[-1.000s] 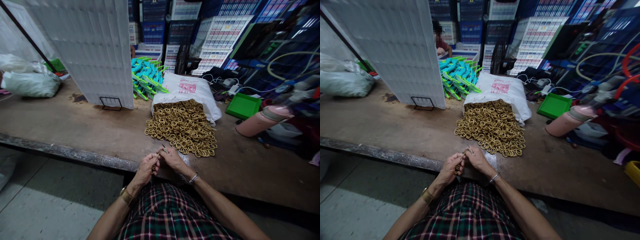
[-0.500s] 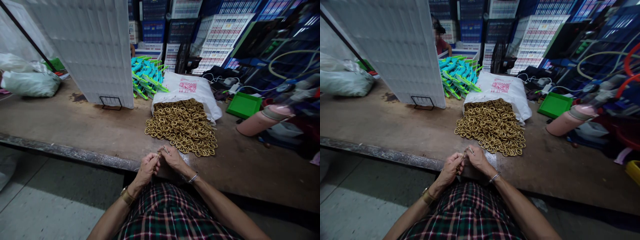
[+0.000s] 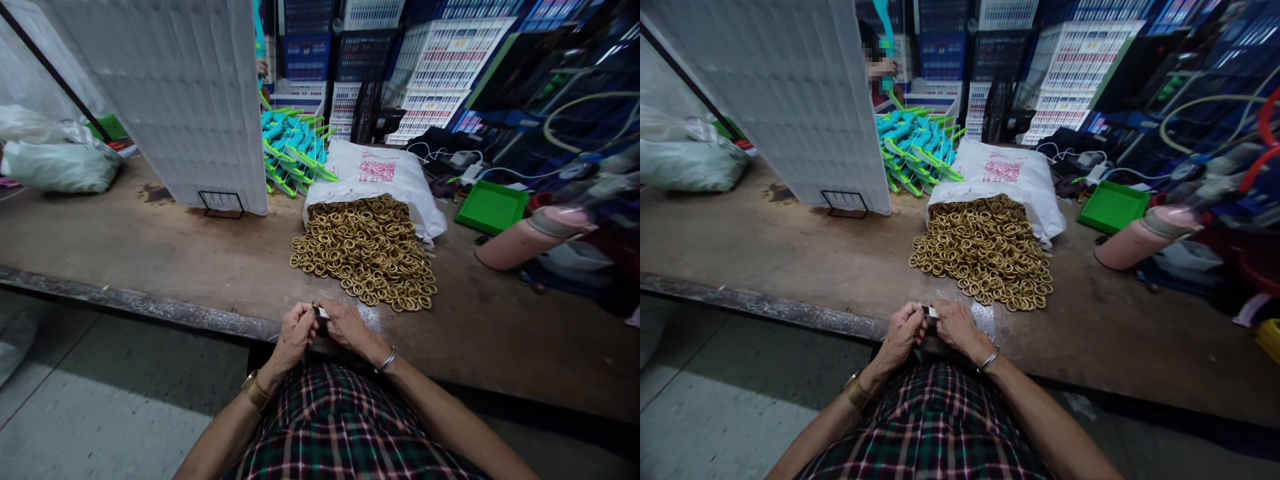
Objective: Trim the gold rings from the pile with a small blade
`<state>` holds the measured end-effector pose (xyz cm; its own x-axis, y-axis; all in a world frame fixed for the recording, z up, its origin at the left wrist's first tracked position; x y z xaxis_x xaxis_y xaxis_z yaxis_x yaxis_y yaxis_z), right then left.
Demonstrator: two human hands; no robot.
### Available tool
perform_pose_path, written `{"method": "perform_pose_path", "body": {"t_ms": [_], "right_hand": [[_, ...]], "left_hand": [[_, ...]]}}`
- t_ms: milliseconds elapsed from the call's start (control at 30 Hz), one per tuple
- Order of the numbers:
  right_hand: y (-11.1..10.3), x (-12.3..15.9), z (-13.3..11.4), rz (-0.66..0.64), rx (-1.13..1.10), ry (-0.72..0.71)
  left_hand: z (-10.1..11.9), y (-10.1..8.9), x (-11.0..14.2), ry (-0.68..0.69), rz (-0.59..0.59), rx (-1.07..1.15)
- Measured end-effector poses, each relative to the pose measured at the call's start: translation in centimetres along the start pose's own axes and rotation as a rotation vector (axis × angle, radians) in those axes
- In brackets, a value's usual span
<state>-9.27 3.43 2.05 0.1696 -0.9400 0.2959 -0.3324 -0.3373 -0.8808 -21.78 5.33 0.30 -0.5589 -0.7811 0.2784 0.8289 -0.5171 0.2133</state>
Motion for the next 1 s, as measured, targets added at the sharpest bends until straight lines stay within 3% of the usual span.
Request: {"method": "perform_pose_path", "body": {"t_ms": [133,300,500,800,1000], "right_hand": [[0.3,-0.6,0.7,-0.022,0.051,0.069],[-0.2,-1.9,2.4,0.092,0.103,0.138],[-1.3,-4.3,2.7,0.277,0.098,0.131],[-1.7,-6.9,3.0,0.242,0.205,0.251],[-1.8,-6.5,3.7,0.307,0.103,0.181]], "left_hand": [[0.4,0.2,0.5,-0.011,-0.068,0.036],[1.0,1.4,1.4,-0.051,-0.259,0.212],[-0.3,0.6,0.8,-0.101,-0.169,0.538],[-0.8,-0.5,0.9,-0.181,-0.163,0.717],[-1.1,-0.7,0.5,-0.154,-0.154,0.808]]}}
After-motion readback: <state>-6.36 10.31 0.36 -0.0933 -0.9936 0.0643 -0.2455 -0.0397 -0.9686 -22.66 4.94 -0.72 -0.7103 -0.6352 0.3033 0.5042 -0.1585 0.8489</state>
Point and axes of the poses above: each hand's wrist, its own x-axis away from the middle knuckle, its own y-axis out of the palm, z = x × y, the point moved 3 cm from there along -x, towards the middle knuckle, and after that the axes turned 9 degrees about -z, right-handed, at the moved point
